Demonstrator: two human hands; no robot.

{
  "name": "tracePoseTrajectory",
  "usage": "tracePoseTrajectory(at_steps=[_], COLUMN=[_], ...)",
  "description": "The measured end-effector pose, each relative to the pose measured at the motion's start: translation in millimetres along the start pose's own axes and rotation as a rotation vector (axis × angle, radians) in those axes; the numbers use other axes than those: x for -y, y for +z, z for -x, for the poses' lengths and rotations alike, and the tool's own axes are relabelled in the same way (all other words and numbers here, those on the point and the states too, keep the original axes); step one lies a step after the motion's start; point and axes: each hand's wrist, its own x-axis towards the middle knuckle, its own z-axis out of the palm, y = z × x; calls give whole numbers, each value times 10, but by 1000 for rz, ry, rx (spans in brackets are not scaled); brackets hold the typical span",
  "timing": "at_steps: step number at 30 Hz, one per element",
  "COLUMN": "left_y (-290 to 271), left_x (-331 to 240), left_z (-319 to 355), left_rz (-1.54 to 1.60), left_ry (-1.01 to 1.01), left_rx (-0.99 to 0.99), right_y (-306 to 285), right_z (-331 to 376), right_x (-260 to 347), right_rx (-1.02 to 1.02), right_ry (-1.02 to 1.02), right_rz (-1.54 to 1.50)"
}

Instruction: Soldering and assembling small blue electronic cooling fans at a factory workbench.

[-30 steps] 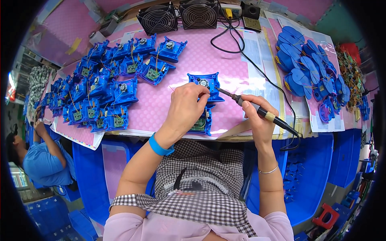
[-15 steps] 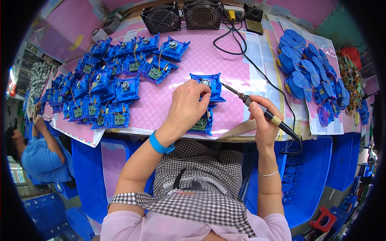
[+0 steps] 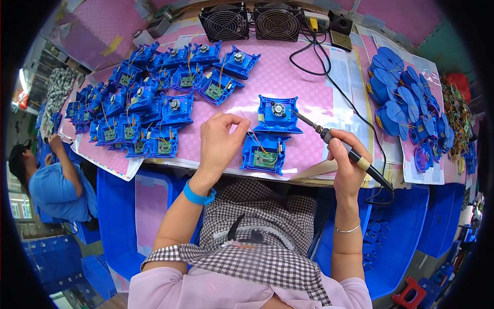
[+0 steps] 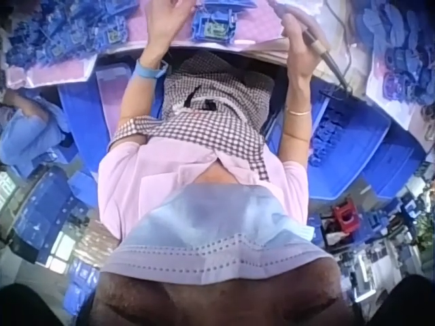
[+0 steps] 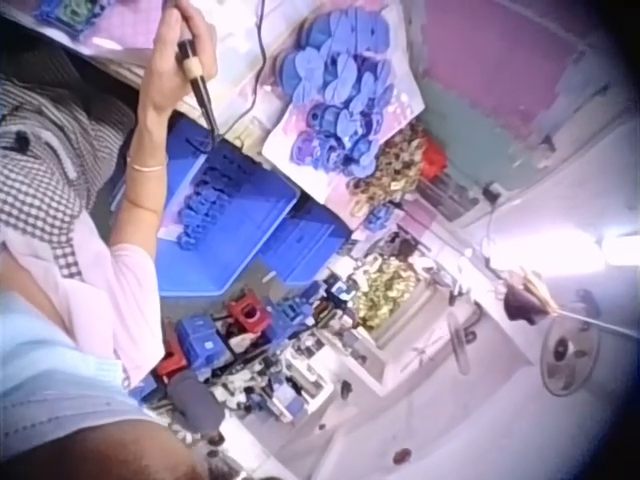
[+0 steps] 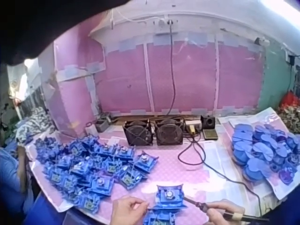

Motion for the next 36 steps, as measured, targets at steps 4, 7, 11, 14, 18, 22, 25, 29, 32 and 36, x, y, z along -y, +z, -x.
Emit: tracePoseTrajectory(at_steps=[4, 7, 11, 14, 18, 22, 25, 29, 32, 36], left_y=[78, 205, 333, 373, 395, 373, 377, 389, 398, 407], left_x=[-85, -185, -196, -167, -136, -150, -155, -145, -152, -142], left_z=[3, -46, -125, -139, -152, -144, -158, -165, -167, -174], left_rz=[-31, 206, 238, 140, 76, 55, 53, 46, 58, 56], left_ry=[416, 103, -36, 160, 176, 217, 210, 218, 226, 230], left_rx=[-171, 1, 44, 33, 37, 25, 37, 33, 27, 38], right_y=[3, 102, 175, 201, 218, 217, 217, 128, 30, -15], right_z=[19, -12, -21, -26, -32, -35, -50, -33, -18, 30], right_x=[-39, -33, -107, -129, -132, -112, -88, -36, -20, -49], right_rx=[8, 13, 38, 40, 45, 54, 54, 21, 9, -81], right_ry=[-24, 42, 27, 4, 13, 15, -1, 1, -50, -49], right_rz=[12, -61, -11, -2, 28, 32, 25, 6, 70, -1])
